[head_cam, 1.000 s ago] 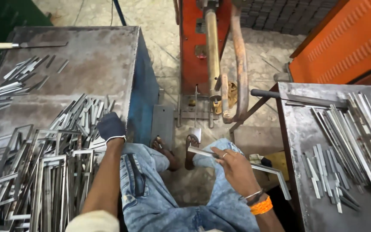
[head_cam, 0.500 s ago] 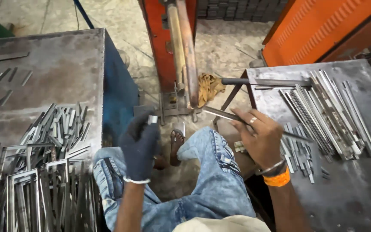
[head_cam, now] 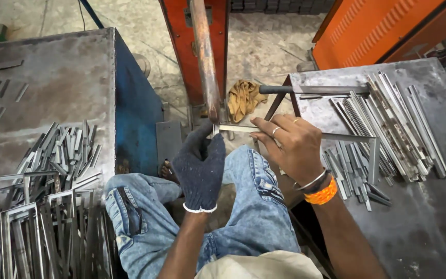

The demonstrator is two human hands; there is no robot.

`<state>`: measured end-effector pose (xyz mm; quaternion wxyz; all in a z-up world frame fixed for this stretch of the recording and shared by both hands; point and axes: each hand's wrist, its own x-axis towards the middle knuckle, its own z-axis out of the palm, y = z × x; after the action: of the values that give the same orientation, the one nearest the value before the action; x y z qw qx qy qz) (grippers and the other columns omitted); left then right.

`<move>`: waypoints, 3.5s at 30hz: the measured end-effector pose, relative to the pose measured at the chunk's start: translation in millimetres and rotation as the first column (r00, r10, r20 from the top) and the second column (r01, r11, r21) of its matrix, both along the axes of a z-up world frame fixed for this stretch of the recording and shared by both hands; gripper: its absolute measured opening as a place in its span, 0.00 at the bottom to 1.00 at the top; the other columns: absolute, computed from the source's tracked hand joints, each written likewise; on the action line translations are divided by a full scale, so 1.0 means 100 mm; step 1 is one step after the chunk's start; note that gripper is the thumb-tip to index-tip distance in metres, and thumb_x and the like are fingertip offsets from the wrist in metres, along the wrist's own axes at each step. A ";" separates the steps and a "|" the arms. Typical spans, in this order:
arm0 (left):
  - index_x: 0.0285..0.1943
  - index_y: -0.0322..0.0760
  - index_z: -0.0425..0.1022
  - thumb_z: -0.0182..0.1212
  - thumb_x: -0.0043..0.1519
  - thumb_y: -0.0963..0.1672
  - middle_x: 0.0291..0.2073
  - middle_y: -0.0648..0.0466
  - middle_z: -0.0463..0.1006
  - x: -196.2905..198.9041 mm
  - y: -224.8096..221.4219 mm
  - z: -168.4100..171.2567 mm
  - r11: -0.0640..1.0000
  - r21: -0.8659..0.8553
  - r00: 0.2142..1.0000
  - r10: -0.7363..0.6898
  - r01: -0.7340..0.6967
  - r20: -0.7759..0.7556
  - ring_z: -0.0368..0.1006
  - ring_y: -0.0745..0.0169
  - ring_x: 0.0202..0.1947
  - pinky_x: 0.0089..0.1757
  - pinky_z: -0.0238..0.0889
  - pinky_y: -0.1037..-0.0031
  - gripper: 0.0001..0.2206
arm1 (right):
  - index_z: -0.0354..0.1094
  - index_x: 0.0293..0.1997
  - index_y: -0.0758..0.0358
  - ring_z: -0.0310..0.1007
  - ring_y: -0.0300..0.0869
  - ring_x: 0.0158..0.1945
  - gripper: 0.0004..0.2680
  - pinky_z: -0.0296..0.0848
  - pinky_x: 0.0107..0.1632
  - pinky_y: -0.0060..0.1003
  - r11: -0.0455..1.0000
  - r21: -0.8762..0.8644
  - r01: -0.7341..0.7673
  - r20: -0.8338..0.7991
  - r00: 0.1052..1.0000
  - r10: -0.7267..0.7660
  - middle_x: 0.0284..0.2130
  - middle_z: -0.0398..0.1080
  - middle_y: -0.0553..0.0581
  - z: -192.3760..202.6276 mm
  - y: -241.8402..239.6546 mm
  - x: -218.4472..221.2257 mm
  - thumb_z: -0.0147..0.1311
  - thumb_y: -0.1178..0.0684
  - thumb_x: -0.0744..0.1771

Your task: Assembling and spot welding small rectangular metal frames from pre-cut metal strips.

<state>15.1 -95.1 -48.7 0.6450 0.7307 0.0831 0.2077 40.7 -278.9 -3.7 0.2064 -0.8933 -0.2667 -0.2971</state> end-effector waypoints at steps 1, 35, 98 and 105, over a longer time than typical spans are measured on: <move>0.54 0.31 0.81 0.65 0.61 0.39 0.26 0.61 0.76 0.00 0.00 0.00 1.000 0.000 1.000 0.003 -0.003 -0.001 0.65 0.80 0.26 0.29 0.61 0.81 0.13 | 0.80 0.48 0.55 0.70 0.44 0.30 0.09 0.66 0.35 0.40 1.000 0.000 -0.003 -0.001 1.000 0.003 0.27 0.71 0.51 -0.02 0.00 0.01 0.66 0.50 0.65; 0.60 0.33 0.74 0.63 0.62 0.41 0.26 0.55 0.74 -0.20 -0.03 0.09 0.984 -0.176 0.996 0.023 -0.008 0.086 0.63 0.76 0.23 0.27 0.59 0.79 0.16 | 0.79 0.41 0.61 0.75 0.48 0.32 0.07 0.70 0.35 0.41 0.992 0.085 -0.089 -0.110 0.989 0.098 0.30 0.75 0.55 -0.06 -0.02 -0.02 0.66 0.52 0.65; 0.74 0.31 0.66 0.52 0.63 0.36 0.30 0.51 0.79 -1.13 0.40 0.06 0.934 -0.356 0.998 0.008 -0.029 -0.060 0.73 0.70 0.23 0.23 0.62 0.79 0.26 | 0.64 0.67 0.72 0.57 0.25 0.24 0.19 0.55 0.27 0.23 0.462 0.859 0.220 -0.448 0.759 0.472 0.20 0.61 0.42 -0.57 0.55 -1.01 0.56 0.65 0.67; 0.72 0.33 0.68 0.54 0.63 0.38 0.23 0.50 0.79 -1.18 0.23 0.16 0.900 -0.435 0.990 -0.034 -0.029 -0.137 0.64 0.72 0.13 0.16 0.54 0.78 0.25 | 0.63 0.69 0.72 0.51 0.23 0.23 0.20 0.50 0.26 0.24 0.438 0.861 0.259 -0.470 0.736 0.488 0.20 0.55 0.39 -0.54 0.70 -1.08 0.55 0.65 0.67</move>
<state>-103.2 -71.8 -32.3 0.7849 0.5808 0.1719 0.1309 -67.2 -209.0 -57.2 0.7446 -0.6652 -0.0424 -0.0356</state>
